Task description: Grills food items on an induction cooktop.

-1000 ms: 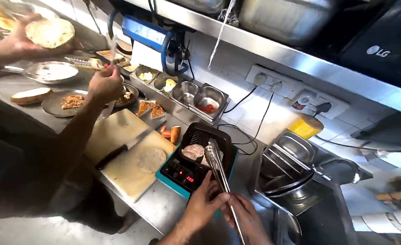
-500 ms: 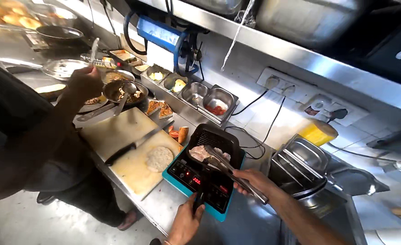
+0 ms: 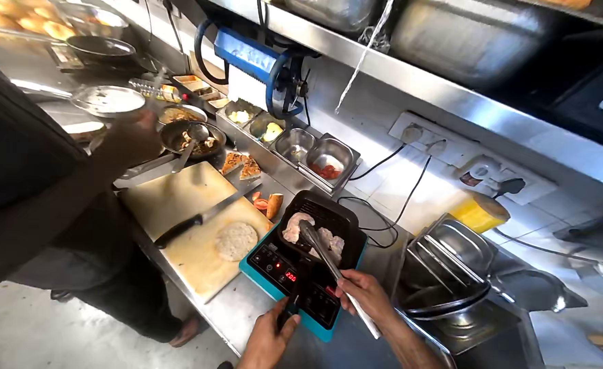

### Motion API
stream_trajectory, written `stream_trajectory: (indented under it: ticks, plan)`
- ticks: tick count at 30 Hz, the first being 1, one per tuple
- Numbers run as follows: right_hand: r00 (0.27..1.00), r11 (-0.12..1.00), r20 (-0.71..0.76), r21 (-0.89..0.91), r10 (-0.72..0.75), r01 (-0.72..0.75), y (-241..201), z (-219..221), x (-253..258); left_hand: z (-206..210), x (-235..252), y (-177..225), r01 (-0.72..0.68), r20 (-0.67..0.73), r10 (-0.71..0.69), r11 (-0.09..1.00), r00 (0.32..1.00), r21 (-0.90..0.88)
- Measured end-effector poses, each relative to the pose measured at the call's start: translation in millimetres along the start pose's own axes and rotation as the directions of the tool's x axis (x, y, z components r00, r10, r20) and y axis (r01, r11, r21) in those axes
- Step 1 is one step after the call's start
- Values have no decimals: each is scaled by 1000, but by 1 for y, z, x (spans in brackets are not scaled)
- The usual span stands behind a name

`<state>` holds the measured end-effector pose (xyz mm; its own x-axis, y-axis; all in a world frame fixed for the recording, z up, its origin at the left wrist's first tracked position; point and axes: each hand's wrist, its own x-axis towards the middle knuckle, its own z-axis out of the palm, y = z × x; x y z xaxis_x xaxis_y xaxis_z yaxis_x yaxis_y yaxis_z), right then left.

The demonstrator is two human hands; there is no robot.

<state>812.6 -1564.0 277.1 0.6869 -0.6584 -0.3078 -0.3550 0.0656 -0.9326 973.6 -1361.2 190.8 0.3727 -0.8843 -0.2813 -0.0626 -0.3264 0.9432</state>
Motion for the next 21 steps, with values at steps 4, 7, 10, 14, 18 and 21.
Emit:
stream_trajectory:
  ticks: [4, 7, 10, 14, 18, 21]
  plan:
    - [1000, 1000, 3, -13, 0, 1, -15, -13, 7, -6, -9, -8, -21, -7, 21, 996, 1000, -89]
    - [996, 982, -81, -190, -39, 23, -23, -29, 19, -14, -24, -13, -5, -37, -1, 987, 999, -163]
    - [974, 707, -131, -706, -183, 38, -30, -38, 32, -18, -36, -21, 13, -72, -29, 976, 997, -216]
    - [985, 298, -31, -954, -171, 22, -22, -34, 42, -20, -48, -25, 33, -84, -58, 962, 995, -272]
    - [997, 368, -29, -930, -76, 1, -28, -25, 28, -26, -61, -32, 48, -117, -90, 946, 989, -320]
    - [989, 513, -80, -858, -121, -7, -32, -26, 34, -24, -66, -37, 78, -115, -124, 938, 986, -337]
